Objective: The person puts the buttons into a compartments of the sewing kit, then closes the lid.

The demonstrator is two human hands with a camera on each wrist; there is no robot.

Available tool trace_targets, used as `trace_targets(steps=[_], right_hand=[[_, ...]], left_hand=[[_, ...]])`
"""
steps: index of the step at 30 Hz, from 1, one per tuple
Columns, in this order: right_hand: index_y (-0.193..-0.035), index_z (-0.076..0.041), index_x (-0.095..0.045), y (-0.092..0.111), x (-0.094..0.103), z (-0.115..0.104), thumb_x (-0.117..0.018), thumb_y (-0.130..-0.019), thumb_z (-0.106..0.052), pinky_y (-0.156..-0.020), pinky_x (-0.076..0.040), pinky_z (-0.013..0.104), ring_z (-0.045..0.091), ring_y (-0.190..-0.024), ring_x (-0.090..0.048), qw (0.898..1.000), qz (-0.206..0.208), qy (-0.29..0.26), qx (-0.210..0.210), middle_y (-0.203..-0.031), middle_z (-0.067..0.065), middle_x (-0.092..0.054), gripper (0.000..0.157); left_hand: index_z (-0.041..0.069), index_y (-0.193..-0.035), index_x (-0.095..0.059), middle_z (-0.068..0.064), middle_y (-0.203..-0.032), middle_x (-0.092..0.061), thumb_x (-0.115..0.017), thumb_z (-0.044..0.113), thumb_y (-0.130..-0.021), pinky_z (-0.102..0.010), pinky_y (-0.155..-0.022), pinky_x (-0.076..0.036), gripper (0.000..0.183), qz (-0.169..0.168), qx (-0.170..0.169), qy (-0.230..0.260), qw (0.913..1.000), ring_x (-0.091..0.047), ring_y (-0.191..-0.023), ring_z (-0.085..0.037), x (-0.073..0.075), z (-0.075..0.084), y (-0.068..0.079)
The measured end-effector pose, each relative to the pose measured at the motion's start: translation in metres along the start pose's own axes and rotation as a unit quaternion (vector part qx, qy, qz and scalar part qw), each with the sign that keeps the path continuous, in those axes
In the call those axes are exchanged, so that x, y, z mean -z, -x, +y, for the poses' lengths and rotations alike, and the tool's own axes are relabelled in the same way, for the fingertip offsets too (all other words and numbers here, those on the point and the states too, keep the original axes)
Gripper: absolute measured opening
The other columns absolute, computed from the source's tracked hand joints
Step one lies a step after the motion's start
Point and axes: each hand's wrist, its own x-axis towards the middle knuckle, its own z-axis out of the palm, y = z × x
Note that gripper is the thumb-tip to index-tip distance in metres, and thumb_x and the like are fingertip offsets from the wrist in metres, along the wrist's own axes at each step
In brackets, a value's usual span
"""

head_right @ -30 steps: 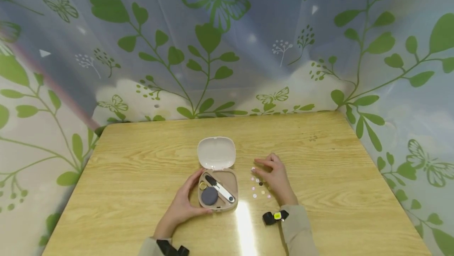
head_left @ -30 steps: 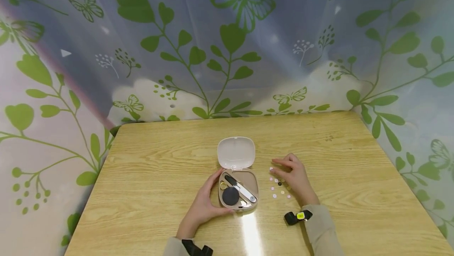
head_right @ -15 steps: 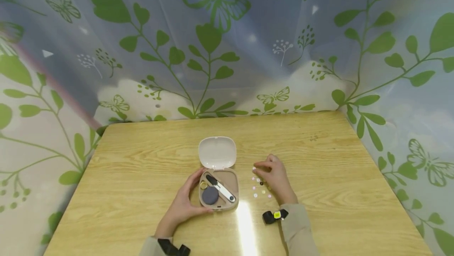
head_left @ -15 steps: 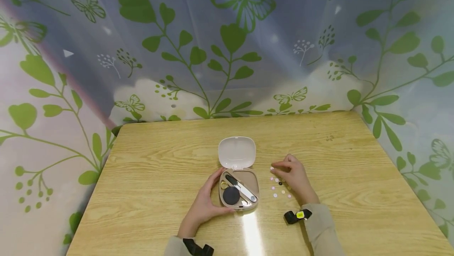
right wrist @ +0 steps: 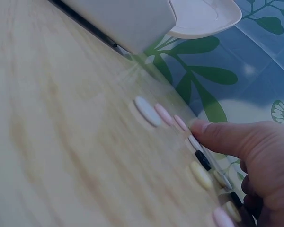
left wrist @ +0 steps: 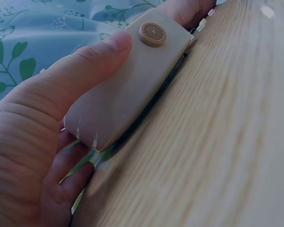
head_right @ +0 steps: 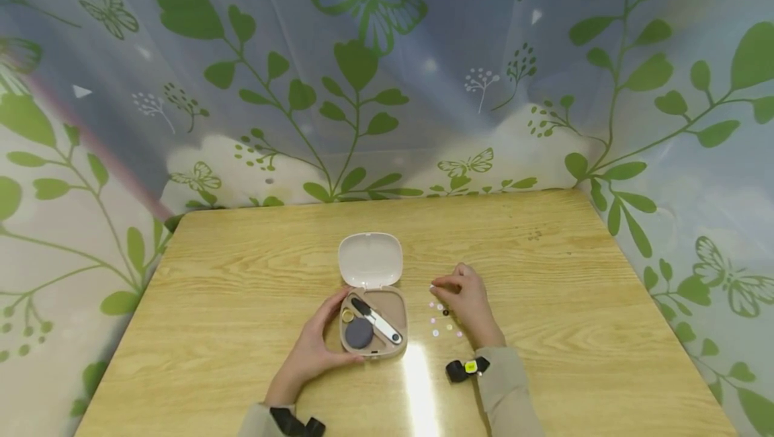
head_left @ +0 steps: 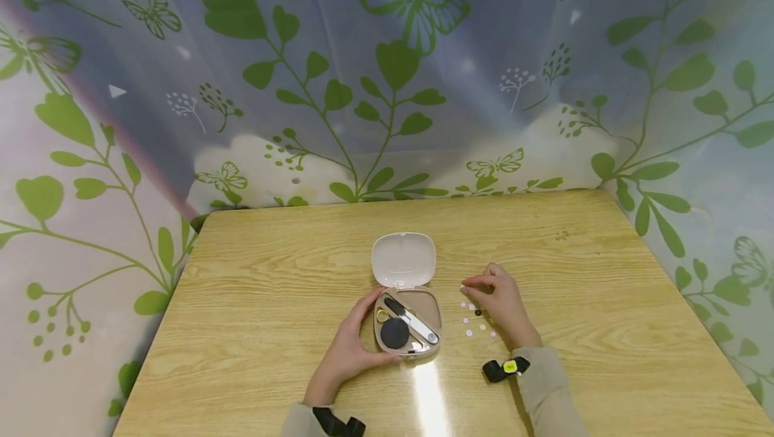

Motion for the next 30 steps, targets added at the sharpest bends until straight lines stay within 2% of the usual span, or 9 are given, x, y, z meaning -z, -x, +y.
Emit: trace_targets(steps=[4,8,13,18,19,25,26,30], right_hand=[[-0.087,-0.007,-0.080,0.001,0.000,0.000,-0.084,-0.078,-0.007,-0.061,-0.039,0.023,0.012,-0.071,-0.043,1.000,0.001,0.004,0.002,-0.075,0.000,-0.046,0.010],[-0.086,-0.006,-0.080,0.001,-0.001,0.000,-0.084,-0.078,-0.006,-0.060,-0.040,0.023,0.012,-0.070,-0.043,1.000,0.002,0.001,0.006,-0.074,0.000,-0.046,0.009],[-0.086,-0.007,-0.080,0.002,0.000,0.000,-0.084,-0.078,-0.008,-0.058,-0.041,0.023,0.012,-0.069,-0.043,1.000,0.003,-0.006,0.016,-0.074,0.000,-0.047,0.009],[-0.085,-0.007,-0.080,0.003,-0.001,0.001,-0.085,-0.078,-0.008,-0.058,-0.040,0.023,0.012,-0.069,-0.042,1.000,0.006,-0.007,0.020,-0.074,0.000,-0.046,0.008],[-0.084,-0.007,-0.080,0.003,-0.001,0.000,-0.085,-0.078,-0.008,-0.058,-0.039,0.023,0.012,-0.069,-0.042,1.000,0.008,-0.007,0.021,-0.074,0.000,-0.045,0.008],[-0.083,-0.008,-0.080,0.003,-0.001,0.000,-0.086,-0.077,-0.008,-0.058,-0.039,0.024,0.013,-0.069,-0.042,1.000,0.016,0.008,0.023,-0.073,-0.001,-0.043,0.008],[-0.083,-0.008,-0.080,0.004,-0.002,0.001,-0.085,-0.077,-0.008,-0.058,-0.039,0.024,0.013,-0.069,-0.042,1.000,0.016,0.011,0.022,-0.073,-0.001,-0.043,0.008],[-0.085,-0.007,-0.080,0.004,-0.002,0.002,-0.085,-0.077,-0.007,-0.058,-0.039,0.023,0.012,-0.069,-0.042,0.999,0.017,0.011,0.026,-0.074,-0.002,-0.044,0.010]], left_hand=[[0.017,-0.154,-0.035,0.000,-0.155,-0.039,-0.097,0.033,-0.059,-0.036,-0.119,-0.028,0.115,-0.002,0.002,-0.013,0.9999,-0.036,-0.142,-0.024,0.000,0.000,0.000],[0.014,-0.154,-0.035,-0.003,-0.154,-0.040,-0.098,0.029,-0.059,-0.037,-0.118,-0.029,0.115,-0.001,0.004,-0.021,0.9998,-0.037,-0.142,-0.026,-0.001,0.004,0.000],[0.006,-0.153,-0.035,-0.012,-0.151,-0.042,-0.098,0.016,-0.059,-0.036,-0.118,-0.029,0.114,-0.002,0.005,-0.010,0.9999,-0.038,-0.140,-0.032,0.001,0.023,0.000],[0.003,-0.152,-0.036,-0.015,-0.150,-0.043,-0.097,0.012,-0.060,-0.037,-0.117,-0.030,0.110,-0.006,0.007,-0.005,0.9999,-0.039,-0.139,-0.033,0.005,0.040,-0.001],[0.005,-0.152,-0.035,-0.013,-0.150,-0.043,-0.097,0.015,-0.060,-0.037,-0.117,-0.030,0.111,-0.005,0.006,-0.007,0.9999,-0.039,-0.139,-0.032,0.005,0.035,-0.001],[0.005,-0.152,-0.036,-0.013,-0.150,-0.043,-0.097,0.014,-0.060,-0.039,-0.117,-0.031,0.111,-0.005,0.011,-0.008,0.9999,-0.039,-0.139,-0.032,0.006,0.037,-0.001],[0.003,-0.152,-0.036,-0.015,-0.150,-0.043,-0.097,0.011,-0.060,-0.039,-0.117,-0.031,0.110,-0.005,0.014,-0.008,0.9999,-0.039,-0.139,-0.033,0.006,0.041,-0.001],[0.006,-0.153,-0.035,-0.013,-0.151,-0.043,-0.098,0.014,-0.058,-0.042,-0.118,-0.030,0.113,-0.003,0.014,-0.013,0.9998,-0.038,-0.140,-0.032,0.003,0.029,-0.001]])
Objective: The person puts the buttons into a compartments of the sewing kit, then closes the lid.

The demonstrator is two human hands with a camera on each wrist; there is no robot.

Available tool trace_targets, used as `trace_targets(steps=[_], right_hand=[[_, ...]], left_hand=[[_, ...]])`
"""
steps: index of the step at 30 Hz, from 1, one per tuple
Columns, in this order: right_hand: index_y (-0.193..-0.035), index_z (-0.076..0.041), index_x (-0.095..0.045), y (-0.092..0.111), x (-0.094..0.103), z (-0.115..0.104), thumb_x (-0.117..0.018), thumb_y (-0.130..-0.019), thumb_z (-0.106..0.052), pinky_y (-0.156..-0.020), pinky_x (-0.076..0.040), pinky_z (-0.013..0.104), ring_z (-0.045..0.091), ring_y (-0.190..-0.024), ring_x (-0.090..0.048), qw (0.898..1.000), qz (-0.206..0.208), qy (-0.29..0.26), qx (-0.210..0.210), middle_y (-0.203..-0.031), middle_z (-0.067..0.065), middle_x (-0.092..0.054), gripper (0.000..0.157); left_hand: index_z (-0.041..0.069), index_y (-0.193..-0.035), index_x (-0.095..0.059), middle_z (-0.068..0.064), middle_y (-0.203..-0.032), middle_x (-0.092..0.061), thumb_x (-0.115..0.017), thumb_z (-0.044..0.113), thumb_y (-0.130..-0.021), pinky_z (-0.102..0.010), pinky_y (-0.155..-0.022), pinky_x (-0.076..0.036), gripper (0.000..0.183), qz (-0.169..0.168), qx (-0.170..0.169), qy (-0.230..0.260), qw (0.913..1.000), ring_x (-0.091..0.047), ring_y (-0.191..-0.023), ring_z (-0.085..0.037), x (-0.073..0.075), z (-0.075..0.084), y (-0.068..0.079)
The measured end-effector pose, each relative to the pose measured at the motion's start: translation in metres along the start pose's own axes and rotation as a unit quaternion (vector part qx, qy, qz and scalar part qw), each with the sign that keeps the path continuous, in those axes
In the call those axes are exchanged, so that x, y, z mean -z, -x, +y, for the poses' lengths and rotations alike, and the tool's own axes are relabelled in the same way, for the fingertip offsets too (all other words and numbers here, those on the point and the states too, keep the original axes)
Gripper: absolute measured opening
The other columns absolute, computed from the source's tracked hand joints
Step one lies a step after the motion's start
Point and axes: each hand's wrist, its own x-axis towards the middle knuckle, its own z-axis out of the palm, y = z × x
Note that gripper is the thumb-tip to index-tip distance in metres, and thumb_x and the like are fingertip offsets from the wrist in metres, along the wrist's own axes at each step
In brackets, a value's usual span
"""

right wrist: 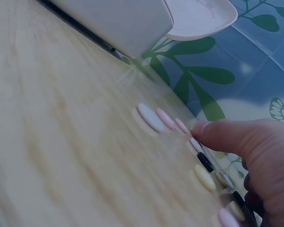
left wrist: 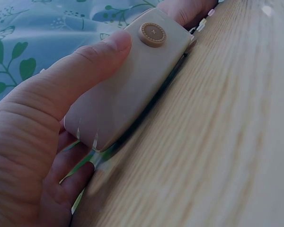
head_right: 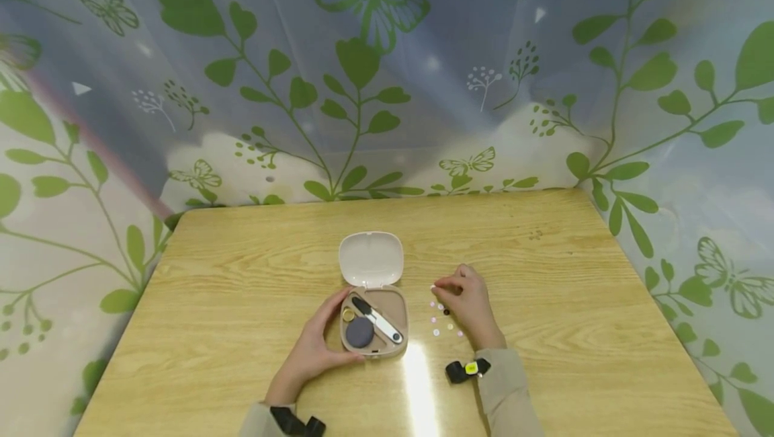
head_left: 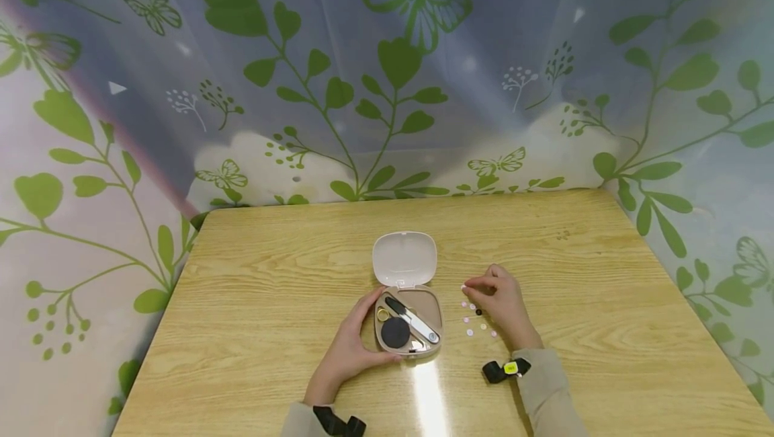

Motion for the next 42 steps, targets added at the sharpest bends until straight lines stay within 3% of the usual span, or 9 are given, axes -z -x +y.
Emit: trace_targets(steps=[8,21,33,42], right_hand=[[-0.086,-0.008,-0.081,0.000,-0.001,0.001,-0.085,-0.077,-0.005,-0.057,-0.037,0.023,0.010,-0.068,-0.041,1.000,0.002,-0.002,0.021,-0.073,-0.003,-0.045,0.010],[-0.083,-0.010,-0.081,-0.001,-0.002,0.001,-0.085,-0.077,-0.008,-0.058,-0.036,0.025,0.009,-0.067,-0.040,0.999,0.005,0.023,0.027,-0.071,-0.006,-0.044,0.008],[-0.085,-0.009,-0.080,-0.002,0.004,-0.006,-0.084,-0.079,-0.010,-0.057,-0.036,0.023,0.012,-0.069,-0.040,1.000,0.002,-0.006,0.002,-0.072,-0.002,-0.045,0.008],[-0.083,-0.007,-0.080,-0.010,0.010,-0.026,-0.085,-0.075,-0.002,-0.054,-0.036,0.018,0.009,-0.065,-0.039,0.997,0.030,-0.005,0.074,-0.072,-0.004,-0.048,0.011]], left_hand=[[0.020,-0.155,-0.033,0.003,-0.154,-0.040,-0.097,0.034,-0.059,-0.041,-0.118,-0.029,0.117,-0.003,0.006,-0.008,0.9999,-0.037,-0.141,-0.021,-0.004,-0.027,0.000],[0.020,-0.155,-0.032,0.002,-0.153,-0.041,-0.096,0.037,-0.060,-0.039,-0.118,-0.029,0.116,-0.005,-0.005,-0.011,0.9999,-0.037,-0.141,-0.021,-0.003,-0.028,0.000],[0.017,-0.155,-0.033,0.002,-0.153,-0.040,-0.097,0.034,-0.060,-0.039,-0.118,-0.029,0.117,-0.004,-0.011,-0.014,0.9998,-0.036,-0.142,-0.022,-0.003,-0.027,0.000],[0.018,-0.156,-0.032,0.002,-0.154,-0.039,-0.097,0.035,-0.060,-0.042,-0.118,-0.029,0.117,-0.007,-0.003,-0.014,0.9999,-0.036,-0.142,-0.021,-0.003,-0.025,-0.001]])
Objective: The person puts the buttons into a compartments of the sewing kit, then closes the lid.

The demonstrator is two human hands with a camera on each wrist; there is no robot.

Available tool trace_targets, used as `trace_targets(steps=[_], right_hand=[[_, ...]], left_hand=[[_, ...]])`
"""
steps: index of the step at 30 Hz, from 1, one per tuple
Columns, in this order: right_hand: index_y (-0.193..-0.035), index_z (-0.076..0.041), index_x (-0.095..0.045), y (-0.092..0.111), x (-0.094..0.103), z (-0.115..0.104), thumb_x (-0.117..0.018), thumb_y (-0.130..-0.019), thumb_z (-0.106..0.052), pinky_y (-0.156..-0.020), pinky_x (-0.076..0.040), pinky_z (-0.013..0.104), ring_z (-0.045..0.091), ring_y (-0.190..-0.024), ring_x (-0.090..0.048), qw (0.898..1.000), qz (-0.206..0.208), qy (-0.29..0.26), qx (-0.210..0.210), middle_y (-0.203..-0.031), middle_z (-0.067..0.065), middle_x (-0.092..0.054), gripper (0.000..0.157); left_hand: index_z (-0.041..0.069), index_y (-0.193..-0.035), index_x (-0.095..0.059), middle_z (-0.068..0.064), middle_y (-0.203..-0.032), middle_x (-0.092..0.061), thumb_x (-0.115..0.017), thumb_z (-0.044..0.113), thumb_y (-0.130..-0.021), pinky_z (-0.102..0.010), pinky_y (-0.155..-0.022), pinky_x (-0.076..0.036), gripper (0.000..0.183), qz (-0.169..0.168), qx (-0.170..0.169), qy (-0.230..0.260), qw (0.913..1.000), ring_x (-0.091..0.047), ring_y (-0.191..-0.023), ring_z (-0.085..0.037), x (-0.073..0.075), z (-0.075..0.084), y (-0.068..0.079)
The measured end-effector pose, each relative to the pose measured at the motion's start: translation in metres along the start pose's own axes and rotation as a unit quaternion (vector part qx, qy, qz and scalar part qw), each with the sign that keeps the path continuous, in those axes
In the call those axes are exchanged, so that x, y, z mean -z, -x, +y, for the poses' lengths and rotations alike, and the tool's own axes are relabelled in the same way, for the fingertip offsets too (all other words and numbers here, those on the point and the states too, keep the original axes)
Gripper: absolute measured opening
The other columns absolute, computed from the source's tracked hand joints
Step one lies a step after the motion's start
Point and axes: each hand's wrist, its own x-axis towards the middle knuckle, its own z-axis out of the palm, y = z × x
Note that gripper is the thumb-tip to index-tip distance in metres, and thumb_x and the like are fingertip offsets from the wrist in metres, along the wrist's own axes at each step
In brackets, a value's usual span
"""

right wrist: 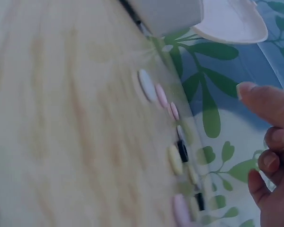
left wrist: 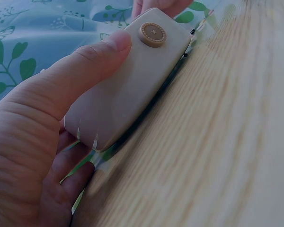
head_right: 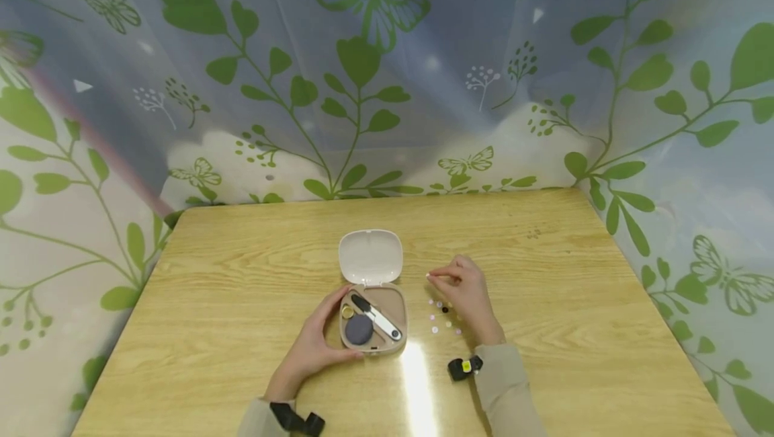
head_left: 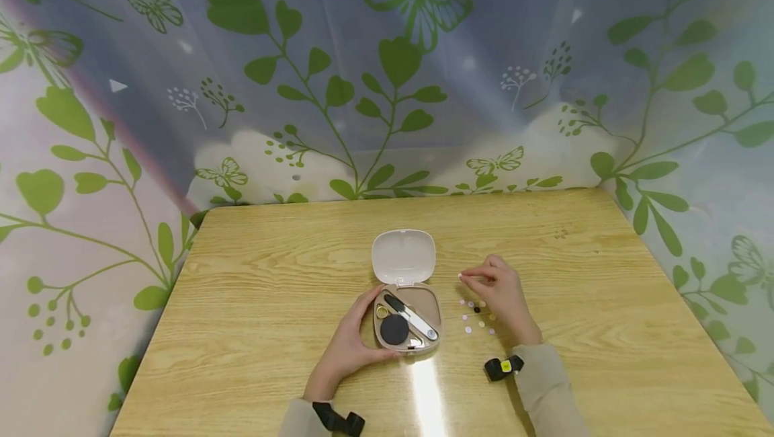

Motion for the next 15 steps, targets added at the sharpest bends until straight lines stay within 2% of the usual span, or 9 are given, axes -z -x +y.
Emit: trace_targets(steps=[9,15], right_hand=[[-0.081,-0.006,-0.080,-0.009,-0.003,-0.019,-0.087,-0.070,0.002,-0.057,-0.032,0.023,0.009,-0.066,-0.036,0.997,0.025,-0.033,0.061,-0.068,-0.004,-0.044,0.016],[-0.079,-0.007,-0.079,-0.015,-0.009,-0.030,-0.088,-0.067,0.003,-0.058,-0.031,0.023,0.012,-0.066,-0.036,0.994,0.035,-0.045,0.089,-0.065,0.004,-0.045,0.018]], left_hand=[[0.016,-0.156,-0.032,0.003,-0.154,-0.040,-0.097,0.032,-0.060,-0.042,-0.118,-0.029,0.117,-0.002,0.004,0.004,1.0000,-0.036,-0.142,-0.021,0.001,0.002,0.000],[0.020,-0.155,-0.033,0.006,-0.154,-0.039,-0.097,0.035,-0.060,-0.041,-0.119,-0.027,0.116,-0.003,0.017,0.011,0.9998,-0.035,-0.142,-0.017,0.001,0.002,0.000]])
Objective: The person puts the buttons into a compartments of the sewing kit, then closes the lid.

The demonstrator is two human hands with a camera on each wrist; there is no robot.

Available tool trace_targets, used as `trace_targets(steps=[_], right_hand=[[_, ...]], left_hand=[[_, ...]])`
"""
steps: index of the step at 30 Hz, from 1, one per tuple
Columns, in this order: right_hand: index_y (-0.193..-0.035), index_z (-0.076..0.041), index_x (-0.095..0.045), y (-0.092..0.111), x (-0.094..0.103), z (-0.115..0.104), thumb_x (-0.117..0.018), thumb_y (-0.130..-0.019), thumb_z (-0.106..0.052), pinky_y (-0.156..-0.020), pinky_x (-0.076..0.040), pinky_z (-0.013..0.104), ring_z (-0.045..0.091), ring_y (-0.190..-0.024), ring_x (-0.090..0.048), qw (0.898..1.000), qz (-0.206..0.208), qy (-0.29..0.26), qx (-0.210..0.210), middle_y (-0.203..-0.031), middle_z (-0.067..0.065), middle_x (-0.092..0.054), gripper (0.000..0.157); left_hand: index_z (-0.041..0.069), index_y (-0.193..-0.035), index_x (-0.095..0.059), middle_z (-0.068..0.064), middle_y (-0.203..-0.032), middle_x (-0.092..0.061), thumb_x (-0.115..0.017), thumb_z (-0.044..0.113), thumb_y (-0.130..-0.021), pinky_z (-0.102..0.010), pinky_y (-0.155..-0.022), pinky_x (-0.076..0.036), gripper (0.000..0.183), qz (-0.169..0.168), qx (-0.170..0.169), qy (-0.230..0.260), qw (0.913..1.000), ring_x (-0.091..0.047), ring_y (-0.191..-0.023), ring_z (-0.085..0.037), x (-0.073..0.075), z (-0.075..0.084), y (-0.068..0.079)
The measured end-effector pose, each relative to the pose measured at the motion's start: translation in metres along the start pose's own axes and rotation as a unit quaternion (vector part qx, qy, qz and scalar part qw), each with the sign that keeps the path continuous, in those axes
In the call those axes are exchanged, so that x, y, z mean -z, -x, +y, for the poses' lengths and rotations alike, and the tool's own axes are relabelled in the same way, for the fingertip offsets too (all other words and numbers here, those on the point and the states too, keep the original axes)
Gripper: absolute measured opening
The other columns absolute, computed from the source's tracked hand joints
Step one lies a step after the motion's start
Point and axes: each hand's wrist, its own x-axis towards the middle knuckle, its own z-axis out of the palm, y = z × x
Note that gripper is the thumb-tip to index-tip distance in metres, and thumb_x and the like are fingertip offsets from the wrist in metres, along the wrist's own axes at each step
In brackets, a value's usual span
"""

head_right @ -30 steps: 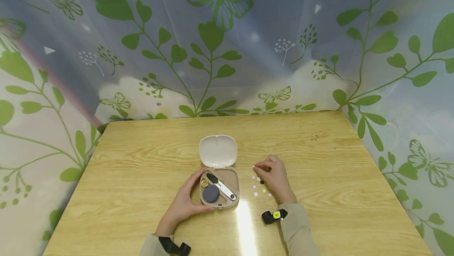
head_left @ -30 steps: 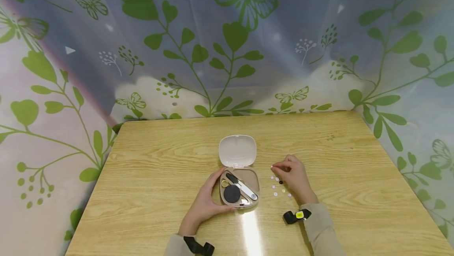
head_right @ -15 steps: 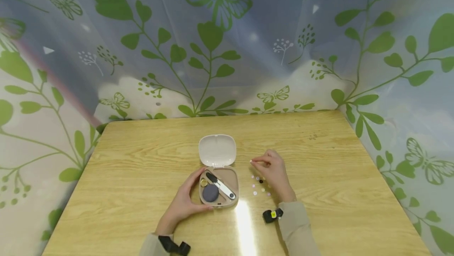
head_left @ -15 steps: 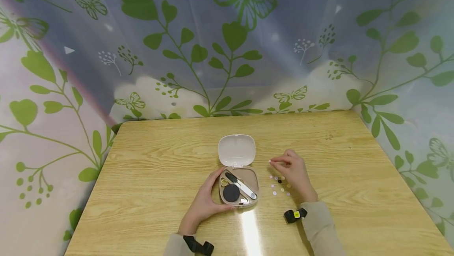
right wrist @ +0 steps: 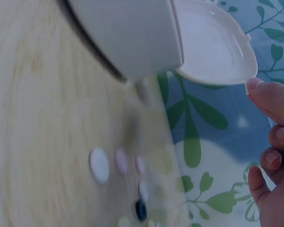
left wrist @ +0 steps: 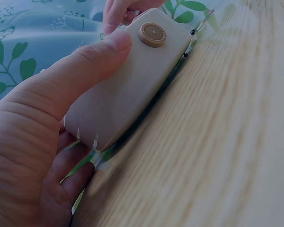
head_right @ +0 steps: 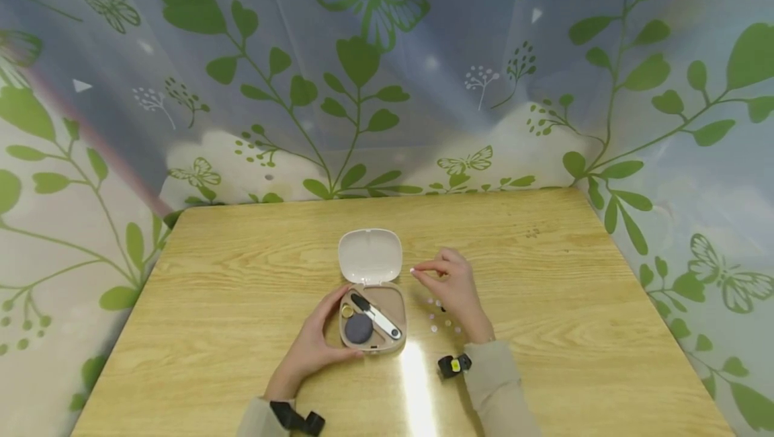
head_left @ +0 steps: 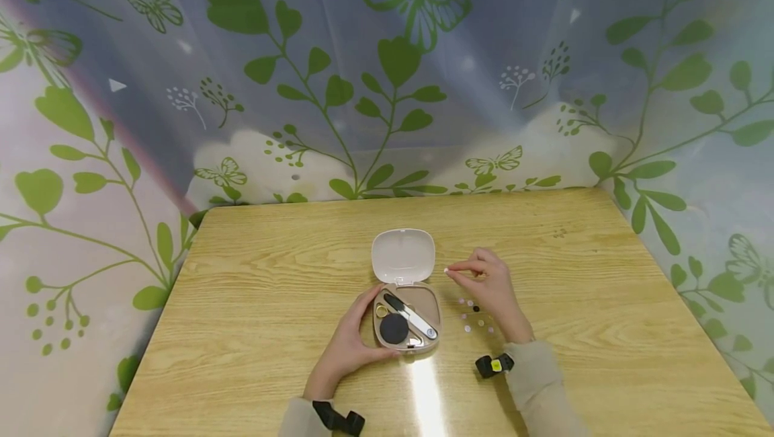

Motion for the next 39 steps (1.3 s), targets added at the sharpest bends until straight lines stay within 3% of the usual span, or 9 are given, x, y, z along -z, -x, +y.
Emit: trace_targets(steps=[4,11,16,20,27,39], right_hand=[[-0.078,-0.002,-0.078,-0.004,-0.005,-0.014,-0.087,-0.065,0.009,-0.058,-0.030,0.027,0.019,-0.064,-0.037,1.000,0.008,-0.016,-0.008,-0.064,0.009,-0.044,0.019],[-0.077,0.005,-0.076,-0.013,-0.008,-0.053,-0.084,-0.066,0.015,-0.059,-0.029,0.021,0.030,-0.062,-0.038,0.999,-0.002,-0.033,-0.008,-0.064,0.015,-0.043,0.017],[-0.078,0.004,-0.076,-0.007,-0.022,-0.038,-0.084,-0.066,0.014,-0.060,-0.028,0.019,0.033,-0.063,-0.039,0.999,-0.010,-0.046,-0.019,-0.064,0.019,-0.043,0.017],[-0.078,-0.002,-0.078,-0.001,-0.034,-0.022,-0.086,-0.068,0.007,-0.061,-0.031,0.017,0.024,-0.066,-0.041,0.998,-0.022,-0.049,-0.034,-0.066,0.010,-0.048,0.016],[-0.080,-0.012,-0.080,0.003,-0.047,-0.016,-0.088,-0.072,-0.006,-0.062,-0.037,0.022,0.013,-0.070,-0.043,0.997,-0.055,-0.039,-0.047,-0.069,-0.001,-0.051,0.013],[-0.079,-0.014,-0.080,0.006,-0.064,-0.014,-0.089,-0.072,-0.010,-0.061,-0.034,0.025,0.008,-0.068,-0.040,0.995,-0.096,-0.011,-0.002,-0.067,-0.005,-0.047,0.011]], left_hand=[[0.021,-0.155,-0.033,0.006,-0.154,-0.039,-0.096,0.037,-0.060,-0.041,-0.119,-0.027,0.116,0.001,0.000,-0.002,1.0000,-0.034,-0.143,-0.017,0.000,0.000,0.000],[0.019,-0.156,-0.032,0.001,-0.154,-0.040,-0.097,0.035,-0.060,-0.043,-0.118,-0.029,0.116,0.004,-0.016,-0.010,0.9998,-0.036,-0.142,-0.021,0.000,-0.001,0.000],[0.020,-0.156,-0.032,0.003,-0.154,-0.039,-0.096,0.037,-0.061,-0.042,-0.118,-0.029,0.116,0.002,-0.010,-0.003,0.9999,-0.036,-0.142,-0.019,0.000,-0.001,0.000],[0.020,-0.156,-0.032,0.004,-0.154,-0.040,-0.096,0.039,-0.061,-0.043,-0.118,-0.028,0.115,0.004,-0.008,-0.005,0.9999,-0.036,-0.142,-0.019,0.000,-0.001,0.000],[0.020,-0.155,-0.032,0.004,-0.153,-0.040,-0.096,0.038,-0.060,-0.044,-0.118,-0.029,0.116,0.004,-0.011,-0.009,0.9999,-0.037,-0.141,-0.019,0.000,-0.002,0.000],[0.016,-0.155,-0.033,0.000,-0.153,-0.040,-0.096,0.038,-0.060,-0.042,-0.118,-0.030,0.116,0.009,-0.019,-0.019,0.9996,-0.037,-0.141,-0.022,-0.001,-0.001,0.000]])
